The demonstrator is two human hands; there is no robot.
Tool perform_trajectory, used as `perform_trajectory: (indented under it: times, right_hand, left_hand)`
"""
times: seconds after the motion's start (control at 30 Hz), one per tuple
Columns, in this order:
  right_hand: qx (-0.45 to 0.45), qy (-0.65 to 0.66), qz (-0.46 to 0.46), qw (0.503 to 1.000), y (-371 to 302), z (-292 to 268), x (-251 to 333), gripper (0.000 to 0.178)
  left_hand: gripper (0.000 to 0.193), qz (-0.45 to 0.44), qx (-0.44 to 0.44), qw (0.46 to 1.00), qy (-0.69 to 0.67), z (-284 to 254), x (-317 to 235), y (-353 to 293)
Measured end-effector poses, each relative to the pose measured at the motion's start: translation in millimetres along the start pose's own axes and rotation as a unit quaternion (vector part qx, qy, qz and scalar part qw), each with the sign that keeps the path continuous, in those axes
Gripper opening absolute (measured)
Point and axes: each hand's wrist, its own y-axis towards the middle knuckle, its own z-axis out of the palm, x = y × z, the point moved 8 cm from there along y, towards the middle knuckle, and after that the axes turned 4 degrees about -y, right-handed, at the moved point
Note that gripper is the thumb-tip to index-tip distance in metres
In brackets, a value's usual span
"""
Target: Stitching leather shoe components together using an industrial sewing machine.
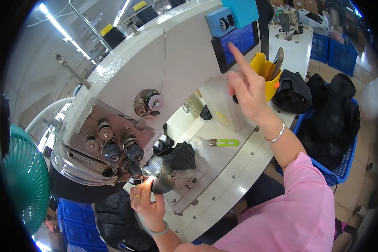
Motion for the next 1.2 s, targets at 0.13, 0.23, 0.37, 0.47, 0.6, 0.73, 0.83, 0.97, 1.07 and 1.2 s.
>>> perform_trajectory:
  times: [0.13, 0.23, 0.37, 0.47, 0.6, 0.73, 0.83, 0.97, 1.07, 1.2]
  right_hand:
    - [-0.038, 0.049, -0.038, 0.997, -9, -2, 8, 0.055]
    - [-0.040, 0.053, -0.068, 0.995, -12, -5, 15, 0.053]
    - [0.126, -0.098, -0.219, 0.963, -38, 29, 48, 0.059]
    - [0.239, -0.070, -0.320, 0.914, -90, 89, 66, 0.062]
    - [0.280, -0.073, -0.254, 0.923, -107, 147, 39, 0.051]
    - [0.292, -0.030, -0.212, 0.932, -86, 203, 16, 0.027]
    - [0.205, 0.030, -0.282, 0.937, -83, 207, 29, 0.022]
    - [0.339, -0.163, -0.174, 0.910, -97, 215, -10, 0.020]
    - [0.368, -0.220, -0.099, 0.898, -114, 181, -55, 0.031]
    - [0.463, -0.466, -0.094, 0.748, -157, 137, -122, 0.028]
  left_hand:
    - [0.023, -0.006, 0.006, 1.000, 0.004, 1, 0, -1]
    - [0.024, 0.001, 0.000, 1.000, -0.003, 1, 0, 0]
    - [0.021, 0.005, -0.009, 0.999, 0.038, -2, -3, 3]
    - [0.025, -0.010, 0.009, 0.998, 0.054, 1, -10, -2]
    - [0.023, 0.010, -0.012, 0.995, 0.097, 0, -20, -12]
    - [0.020, -0.042, -0.056, 0.994, 0.081, -9, -14, -27]
    - [0.007, -0.083, -0.047, 0.993, 0.072, -3, -14, -43]
    - [0.028, -0.370, -0.199, 0.791, -0.444, 20, 21, -90]
    - [0.014, -0.333, -0.176, 0.738, -0.559, 33, 8, -97]
    - [0.011, -0.352, -0.171, 0.723, -0.570, 49, 4, -111]
